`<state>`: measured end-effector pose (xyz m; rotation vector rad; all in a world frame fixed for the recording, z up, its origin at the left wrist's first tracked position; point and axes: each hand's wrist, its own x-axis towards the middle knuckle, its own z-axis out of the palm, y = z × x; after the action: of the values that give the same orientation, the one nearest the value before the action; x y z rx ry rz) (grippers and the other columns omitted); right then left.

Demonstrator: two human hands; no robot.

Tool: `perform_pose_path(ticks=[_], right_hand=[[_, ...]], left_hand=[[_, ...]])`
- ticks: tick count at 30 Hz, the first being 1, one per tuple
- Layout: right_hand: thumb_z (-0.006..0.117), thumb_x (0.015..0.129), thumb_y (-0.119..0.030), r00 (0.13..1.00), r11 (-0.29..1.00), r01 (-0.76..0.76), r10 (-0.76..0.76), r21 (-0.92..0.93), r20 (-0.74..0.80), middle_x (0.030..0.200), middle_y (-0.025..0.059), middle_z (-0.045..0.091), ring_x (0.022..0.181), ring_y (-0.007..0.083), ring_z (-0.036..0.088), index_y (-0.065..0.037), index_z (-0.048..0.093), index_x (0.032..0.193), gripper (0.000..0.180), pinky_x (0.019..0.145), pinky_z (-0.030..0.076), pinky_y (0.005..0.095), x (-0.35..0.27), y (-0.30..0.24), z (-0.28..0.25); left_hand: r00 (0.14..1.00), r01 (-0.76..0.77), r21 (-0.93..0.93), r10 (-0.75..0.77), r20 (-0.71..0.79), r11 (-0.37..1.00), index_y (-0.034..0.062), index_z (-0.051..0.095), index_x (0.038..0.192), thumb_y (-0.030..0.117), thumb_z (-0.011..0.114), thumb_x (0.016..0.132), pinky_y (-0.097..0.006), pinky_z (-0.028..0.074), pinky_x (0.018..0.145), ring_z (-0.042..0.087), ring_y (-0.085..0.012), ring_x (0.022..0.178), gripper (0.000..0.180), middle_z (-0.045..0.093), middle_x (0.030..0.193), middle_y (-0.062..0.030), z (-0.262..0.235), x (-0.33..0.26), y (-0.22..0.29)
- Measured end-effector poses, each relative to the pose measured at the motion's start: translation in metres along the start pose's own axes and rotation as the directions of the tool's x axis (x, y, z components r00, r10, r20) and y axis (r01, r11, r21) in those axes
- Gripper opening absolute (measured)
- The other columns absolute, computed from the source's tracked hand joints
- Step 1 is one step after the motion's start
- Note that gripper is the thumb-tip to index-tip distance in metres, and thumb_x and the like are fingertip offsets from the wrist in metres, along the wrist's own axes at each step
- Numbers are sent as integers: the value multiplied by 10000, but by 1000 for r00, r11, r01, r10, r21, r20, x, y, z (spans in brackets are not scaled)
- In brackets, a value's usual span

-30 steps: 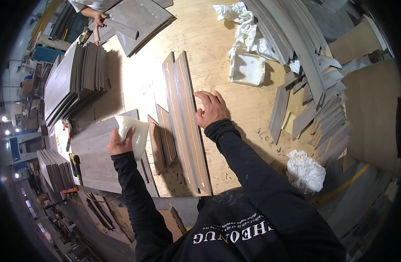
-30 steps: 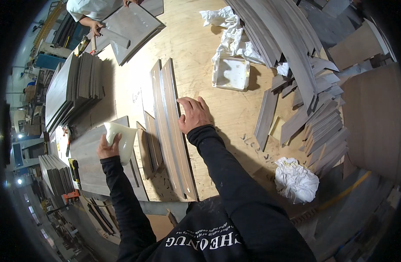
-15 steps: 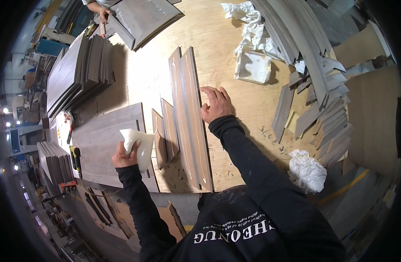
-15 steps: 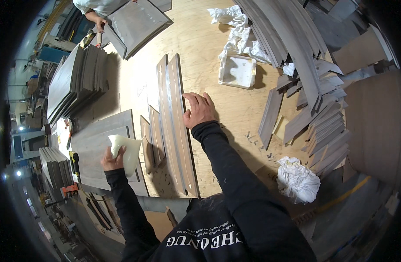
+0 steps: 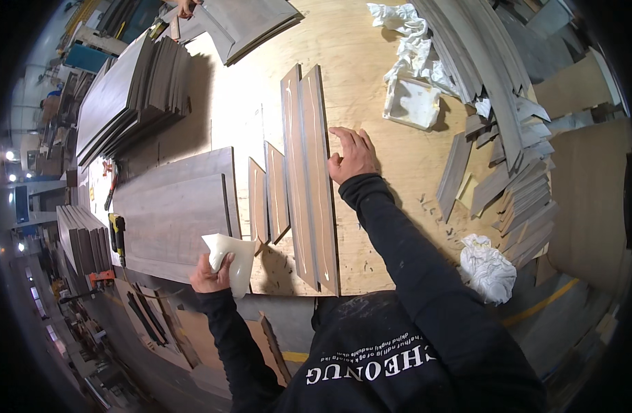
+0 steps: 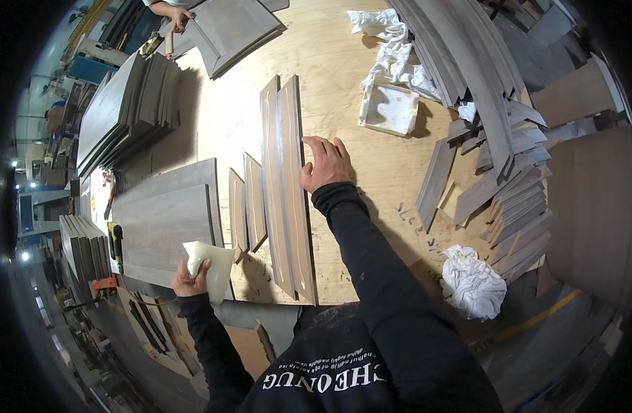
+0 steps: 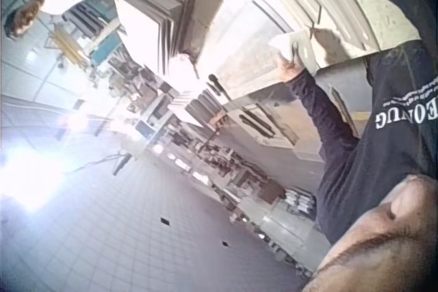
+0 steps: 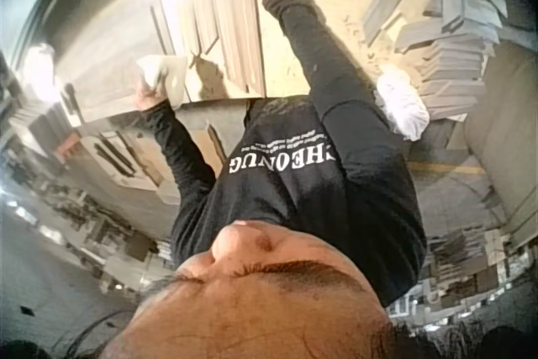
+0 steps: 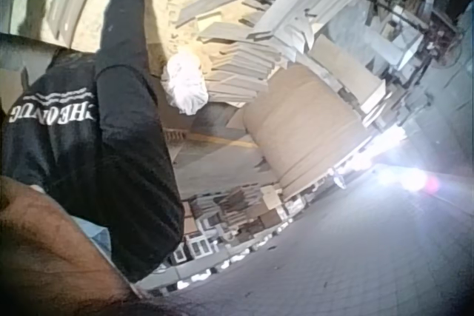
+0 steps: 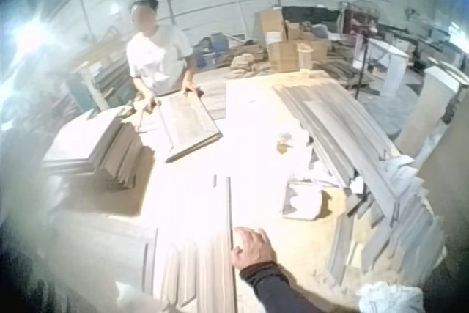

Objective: Assembling wooden furniture panels using a pneumatic nail gun and wood glue.

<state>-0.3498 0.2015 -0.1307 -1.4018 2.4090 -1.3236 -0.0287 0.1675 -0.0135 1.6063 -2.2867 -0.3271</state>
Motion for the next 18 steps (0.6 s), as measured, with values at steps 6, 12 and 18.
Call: perform_pose_path(ticks=[6,12,18], right_hand=[[498,601,-71,1000,1000,19,-19,-9,9,1042,85,528,1001,217,475,-87,469,1057,458,943,280,377,2,4,1],[556,598,-177,972,996,-76,65,43,227,1130,115,483,1068,238,431,-82,424,1116,543,962,239,409,2,9,-1],[486,771,-501,885,832,-206,-67,515,462,1269,213,325,1188,282,310,11,260,1251,737,983,242,327,-31,-10,-17]], left_hand=[[996,87,-25,-86,26,996,65,555,750,302,716,645,-296,434,509,581,-246,557,306,562,602,-114,8,-9,-6],[939,335,-567,-319,131,752,-15,530,942,93,631,725,-275,448,694,545,-150,771,262,593,868,-73,-2,-16,-24],[685,712,-596,558,469,-372,-21,310,1213,696,470,644,-423,443,733,515,-294,890,929,499,1028,-189,27,12,13]])
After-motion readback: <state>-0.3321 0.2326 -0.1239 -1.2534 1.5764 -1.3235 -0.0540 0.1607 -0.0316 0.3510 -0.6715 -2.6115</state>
